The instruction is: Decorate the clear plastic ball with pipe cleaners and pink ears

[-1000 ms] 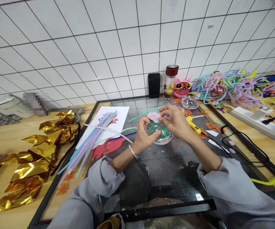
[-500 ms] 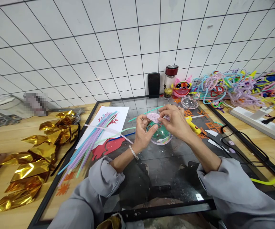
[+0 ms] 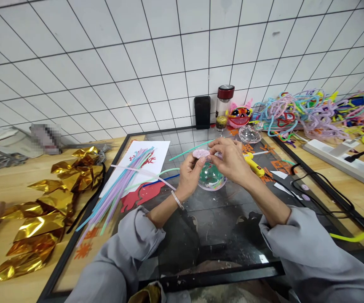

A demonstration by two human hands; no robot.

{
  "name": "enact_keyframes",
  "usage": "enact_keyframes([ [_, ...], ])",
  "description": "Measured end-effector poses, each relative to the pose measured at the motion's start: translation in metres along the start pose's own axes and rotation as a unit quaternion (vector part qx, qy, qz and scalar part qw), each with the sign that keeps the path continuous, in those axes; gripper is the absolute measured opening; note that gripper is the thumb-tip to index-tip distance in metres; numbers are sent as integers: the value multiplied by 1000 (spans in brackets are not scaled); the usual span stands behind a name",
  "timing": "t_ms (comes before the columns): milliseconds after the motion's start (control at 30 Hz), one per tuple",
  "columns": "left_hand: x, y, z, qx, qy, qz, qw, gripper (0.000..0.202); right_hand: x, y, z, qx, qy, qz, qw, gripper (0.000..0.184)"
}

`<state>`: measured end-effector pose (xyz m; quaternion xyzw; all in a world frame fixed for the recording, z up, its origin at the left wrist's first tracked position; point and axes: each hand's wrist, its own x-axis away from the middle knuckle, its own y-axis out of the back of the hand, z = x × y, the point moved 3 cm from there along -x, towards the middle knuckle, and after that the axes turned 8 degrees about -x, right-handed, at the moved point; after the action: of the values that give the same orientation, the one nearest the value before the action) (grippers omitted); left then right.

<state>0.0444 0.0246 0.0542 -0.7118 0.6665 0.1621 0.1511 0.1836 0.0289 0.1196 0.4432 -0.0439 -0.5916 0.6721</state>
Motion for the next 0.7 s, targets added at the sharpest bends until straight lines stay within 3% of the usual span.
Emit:
enact_keyframes([
  [200, 0, 1, 2, -22, -9, 0, 1000, 37, 2, 9, -2, -9, 12, -2, 1000, 12],
  [333, 0, 1, 0, -31, -7, 7, 999, 37, 11, 34, -18, -51, 2, -84, 995, 52],
  [433, 0, 1, -1, -32, -6, 11, 999, 37, 26, 41, -40, -106, -88, -136, 981, 74],
  [533, 1, 1, -1, -35, -4, 8, 999, 37, 42, 24, -58, -180, -192, -90, 961, 69],
  [600, 1, 2, 0, -39, -3, 7, 999, 38, 46, 7, -59, -230, -200, -28, 952, 66],
  [700, 2, 2, -1, -42, -4, 6, 999, 39, 46, -9, -53, -266, -186, -28, 945, 62],
])
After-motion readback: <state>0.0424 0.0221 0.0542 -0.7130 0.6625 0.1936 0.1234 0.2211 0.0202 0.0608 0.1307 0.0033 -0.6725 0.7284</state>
